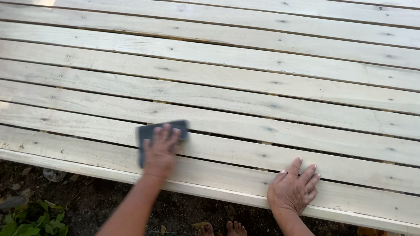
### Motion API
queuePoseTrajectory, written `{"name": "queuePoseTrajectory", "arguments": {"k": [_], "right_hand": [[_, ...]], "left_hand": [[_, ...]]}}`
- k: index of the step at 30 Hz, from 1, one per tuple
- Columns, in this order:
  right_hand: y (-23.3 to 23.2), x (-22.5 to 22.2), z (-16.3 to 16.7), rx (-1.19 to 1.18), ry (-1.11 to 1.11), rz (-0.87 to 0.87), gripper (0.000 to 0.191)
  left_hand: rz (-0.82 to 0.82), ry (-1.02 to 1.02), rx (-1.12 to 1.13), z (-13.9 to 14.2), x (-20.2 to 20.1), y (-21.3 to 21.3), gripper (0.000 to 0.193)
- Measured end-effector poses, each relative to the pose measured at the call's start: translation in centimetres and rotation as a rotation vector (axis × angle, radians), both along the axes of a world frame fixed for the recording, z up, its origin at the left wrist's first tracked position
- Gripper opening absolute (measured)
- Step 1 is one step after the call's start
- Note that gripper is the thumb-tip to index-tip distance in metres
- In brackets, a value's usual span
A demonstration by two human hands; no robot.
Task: The person sands the slatted wooden surface of a bench-like furniture piece by hand, rubbing a folded sheet of sandpaper back and forth across the planks. They work across different sections of the slats and later sand the edges and corner of the seat area.
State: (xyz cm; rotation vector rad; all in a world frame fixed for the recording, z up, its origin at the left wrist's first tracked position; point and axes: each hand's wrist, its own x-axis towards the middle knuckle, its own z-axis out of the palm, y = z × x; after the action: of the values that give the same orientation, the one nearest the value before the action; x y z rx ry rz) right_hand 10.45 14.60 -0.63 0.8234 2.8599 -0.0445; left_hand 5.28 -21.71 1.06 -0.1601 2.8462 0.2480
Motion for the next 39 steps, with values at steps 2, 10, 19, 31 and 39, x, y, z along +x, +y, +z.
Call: {"name": "queuePoseTrajectory", "arguments": {"k": [2,10,19,31,39], "right_hand": [[0.2,0.1,-0.5,0.007,0.010,0.011,0.072],[0.9,-0.1,-0.6,-0.036,0.088,0.015,0.072],[2.3,0.5,-1.5,-0.033,0.101,-0.014,0.069],[-25.8,-1.7,-0.8,-0.077,-0.028,0.074,0.074],[-32.0,-2.8,0.3,-0.100,-0.096,-0.027,0.080]], "left_hand": [[0.297,-0.030,0.028,-0.2,-0.9,-4.4,0.054],[-0.136,-0.024,0.322,0.8,1.4,17.3,0.073],[-0.183,-0.063,0.197,0.3,0.9,-4.8,0.052],[-0.161,-0.194,0.262,1.4,1.3,-4.0,0.073],[0.054,-0.079,0.032,2.2,-2.0,-26.6,0.054]]}}
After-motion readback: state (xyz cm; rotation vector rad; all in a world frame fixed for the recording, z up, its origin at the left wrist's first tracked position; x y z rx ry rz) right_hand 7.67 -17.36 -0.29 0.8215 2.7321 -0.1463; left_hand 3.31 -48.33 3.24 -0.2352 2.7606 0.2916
